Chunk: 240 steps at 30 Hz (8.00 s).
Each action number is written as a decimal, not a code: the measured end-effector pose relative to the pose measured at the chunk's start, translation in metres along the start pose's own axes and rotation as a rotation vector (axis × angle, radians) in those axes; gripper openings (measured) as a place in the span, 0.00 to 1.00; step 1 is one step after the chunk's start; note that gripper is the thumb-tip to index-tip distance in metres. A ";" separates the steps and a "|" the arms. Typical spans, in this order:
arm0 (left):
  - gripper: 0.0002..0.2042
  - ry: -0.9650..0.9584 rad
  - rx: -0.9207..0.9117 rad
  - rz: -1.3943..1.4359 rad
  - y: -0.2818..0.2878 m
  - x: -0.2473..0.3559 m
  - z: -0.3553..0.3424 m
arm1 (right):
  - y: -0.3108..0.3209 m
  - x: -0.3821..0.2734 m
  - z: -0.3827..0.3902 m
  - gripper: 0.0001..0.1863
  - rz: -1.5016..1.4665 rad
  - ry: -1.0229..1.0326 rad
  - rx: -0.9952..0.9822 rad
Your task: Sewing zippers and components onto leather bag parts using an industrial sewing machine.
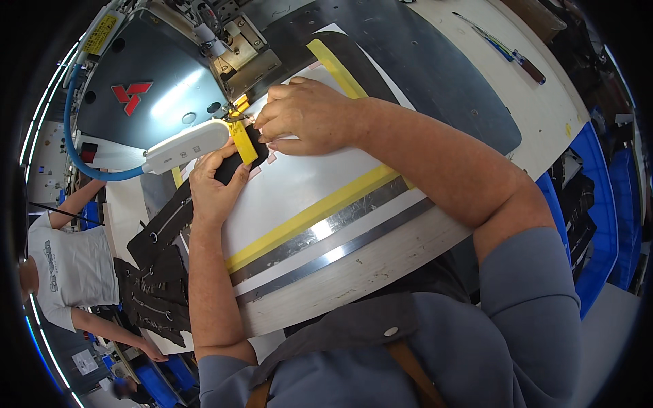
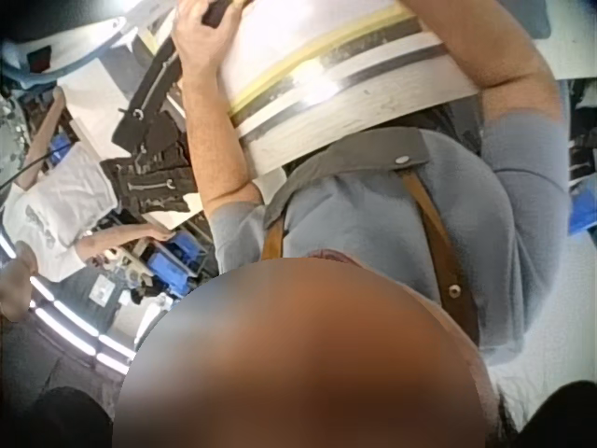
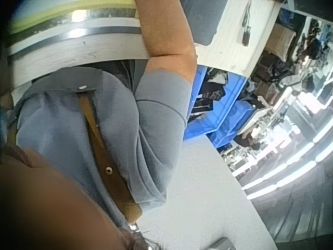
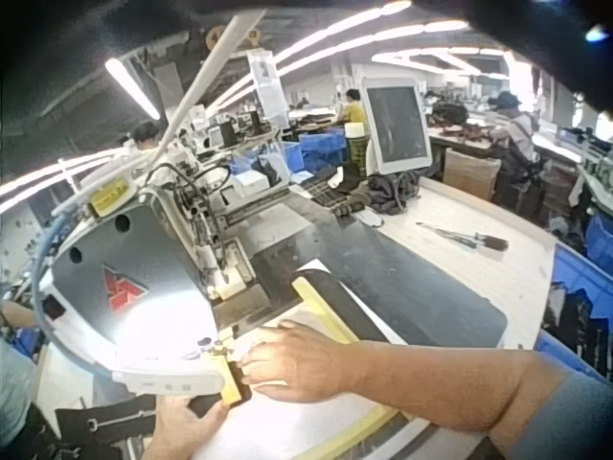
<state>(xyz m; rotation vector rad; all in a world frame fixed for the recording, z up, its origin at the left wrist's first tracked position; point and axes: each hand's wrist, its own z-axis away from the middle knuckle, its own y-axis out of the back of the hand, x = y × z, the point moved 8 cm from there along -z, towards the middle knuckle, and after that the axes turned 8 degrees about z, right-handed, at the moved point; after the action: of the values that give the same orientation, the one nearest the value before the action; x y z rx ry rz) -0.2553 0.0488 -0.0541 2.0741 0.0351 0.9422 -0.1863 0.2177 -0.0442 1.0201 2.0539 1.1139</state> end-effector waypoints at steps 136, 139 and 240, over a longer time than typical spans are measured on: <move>0.05 0.278 0.198 -0.525 -0.013 0.040 -0.026 | 0.021 0.028 0.016 0.25 -0.256 -0.214 -0.098; 0.04 0.049 0.186 -0.701 0.007 0.067 -0.021 | 0.015 0.027 0.010 0.24 -0.277 -0.177 -0.114; 0.23 -0.069 -0.217 -0.442 -0.018 0.057 -0.024 | 0.000 0.024 -0.034 0.12 0.061 -0.022 -0.339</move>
<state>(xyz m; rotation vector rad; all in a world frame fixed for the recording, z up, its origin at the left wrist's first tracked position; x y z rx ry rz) -0.2243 0.0959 -0.0228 1.7934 0.3271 0.5751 -0.2251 0.2240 -0.0310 0.9227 1.7474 1.4161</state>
